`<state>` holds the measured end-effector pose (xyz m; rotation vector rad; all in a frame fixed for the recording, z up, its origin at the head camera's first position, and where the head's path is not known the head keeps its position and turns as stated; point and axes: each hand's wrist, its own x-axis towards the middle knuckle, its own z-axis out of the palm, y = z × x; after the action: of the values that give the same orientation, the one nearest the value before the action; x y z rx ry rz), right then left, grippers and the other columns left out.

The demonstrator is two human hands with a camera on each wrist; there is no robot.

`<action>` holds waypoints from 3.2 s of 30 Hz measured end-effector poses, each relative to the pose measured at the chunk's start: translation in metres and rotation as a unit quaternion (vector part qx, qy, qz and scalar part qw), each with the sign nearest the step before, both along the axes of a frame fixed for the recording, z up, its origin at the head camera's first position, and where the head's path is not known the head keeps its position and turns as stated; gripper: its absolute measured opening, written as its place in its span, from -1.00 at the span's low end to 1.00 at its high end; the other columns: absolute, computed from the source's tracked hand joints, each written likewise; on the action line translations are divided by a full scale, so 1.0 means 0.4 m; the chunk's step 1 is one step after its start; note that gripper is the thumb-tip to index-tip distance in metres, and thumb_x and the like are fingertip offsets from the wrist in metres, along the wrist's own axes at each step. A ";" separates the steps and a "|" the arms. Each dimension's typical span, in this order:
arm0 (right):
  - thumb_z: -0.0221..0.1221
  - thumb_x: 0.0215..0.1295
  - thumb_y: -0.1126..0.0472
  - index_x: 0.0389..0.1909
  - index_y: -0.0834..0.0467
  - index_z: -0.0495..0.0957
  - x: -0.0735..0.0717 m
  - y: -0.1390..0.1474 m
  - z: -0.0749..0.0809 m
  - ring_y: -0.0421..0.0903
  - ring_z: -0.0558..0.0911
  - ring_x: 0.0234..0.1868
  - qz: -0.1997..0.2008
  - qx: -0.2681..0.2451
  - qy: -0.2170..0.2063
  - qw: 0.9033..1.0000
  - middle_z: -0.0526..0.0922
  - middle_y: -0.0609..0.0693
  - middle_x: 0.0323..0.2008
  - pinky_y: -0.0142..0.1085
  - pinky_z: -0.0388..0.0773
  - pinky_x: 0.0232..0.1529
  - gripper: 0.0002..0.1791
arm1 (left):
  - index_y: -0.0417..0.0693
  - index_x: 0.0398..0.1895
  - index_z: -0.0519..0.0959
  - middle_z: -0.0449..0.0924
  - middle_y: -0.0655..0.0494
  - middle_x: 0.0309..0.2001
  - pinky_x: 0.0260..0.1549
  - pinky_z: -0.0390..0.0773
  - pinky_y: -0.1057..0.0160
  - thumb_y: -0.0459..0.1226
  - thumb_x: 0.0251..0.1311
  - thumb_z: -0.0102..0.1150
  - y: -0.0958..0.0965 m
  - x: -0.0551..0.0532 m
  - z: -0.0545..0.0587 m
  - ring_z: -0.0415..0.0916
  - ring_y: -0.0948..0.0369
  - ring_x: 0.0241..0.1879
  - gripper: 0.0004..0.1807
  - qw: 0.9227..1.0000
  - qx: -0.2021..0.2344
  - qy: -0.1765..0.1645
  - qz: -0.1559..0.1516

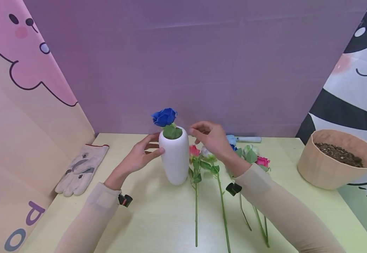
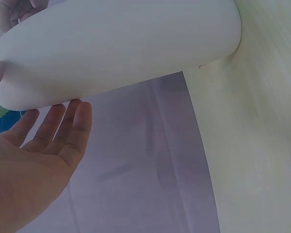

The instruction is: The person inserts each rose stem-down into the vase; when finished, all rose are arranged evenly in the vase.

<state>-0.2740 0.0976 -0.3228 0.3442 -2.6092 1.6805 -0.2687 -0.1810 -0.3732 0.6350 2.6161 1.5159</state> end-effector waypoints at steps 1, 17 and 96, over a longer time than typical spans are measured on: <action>0.24 0.37 -0.09 -0.01 -0.10 0.64 0.002 0.008 0.000 -0.04 0.69 -0.23 0.003 -0.001 -0.001 1.000 0.72 -0.07 -0.09 -0.26 0.56 -0.33 -0.73 | 0.33 0.46 0.24 0.38 0.14 0.37 0.19 0.57 -0.08 0.11 0.30 0.22 0.000 0.001 0.000 0.46 -0.02 0.32 -0.30 1.000 0.000 0.000 0.000; 0.22 0.39 -0.02 0.00 0.01 0.63 0.019 0.104 -0.002 -0.15 0.72 -0.30 0.010 -0.011 -0.026 1.000 0.72 -0.04 -0.17 -0.32 0.52 -0.53 -0.72 | 0.35 0.42 0.28 0.40 0.16 0.34 0.14 0.60 -0.09 0.15 0.28 0.22 -0.004 0.000 -0.002 0.48 -0.02 0.30 -0.33 1.000 -0.008 0.003 0.011; 0.06 0.51 -0.02 0.21 0.34 0.45 0.124 0.550 -0.294 -0.25 0.73 -0.19 -0.018 0.074 -0.161 0.984 0.73 0.03 -0.07 -0.21 0.62 -0.29 -0.47 | 0.36 0.43 0.27 0.40 0.14 0.34 0.13 0.62 -0.07 0.16 0.27 0.21 -0.003 0.003 -0.005 0.49 0.00 0.29 -0.32 1.000 -0.018 -0.003 0.015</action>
<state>-0.2244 0.3176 -0.4405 0.0267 -2.9571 1.6565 -0.2676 -0.1822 -0.3751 0.5895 2.6536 1.4726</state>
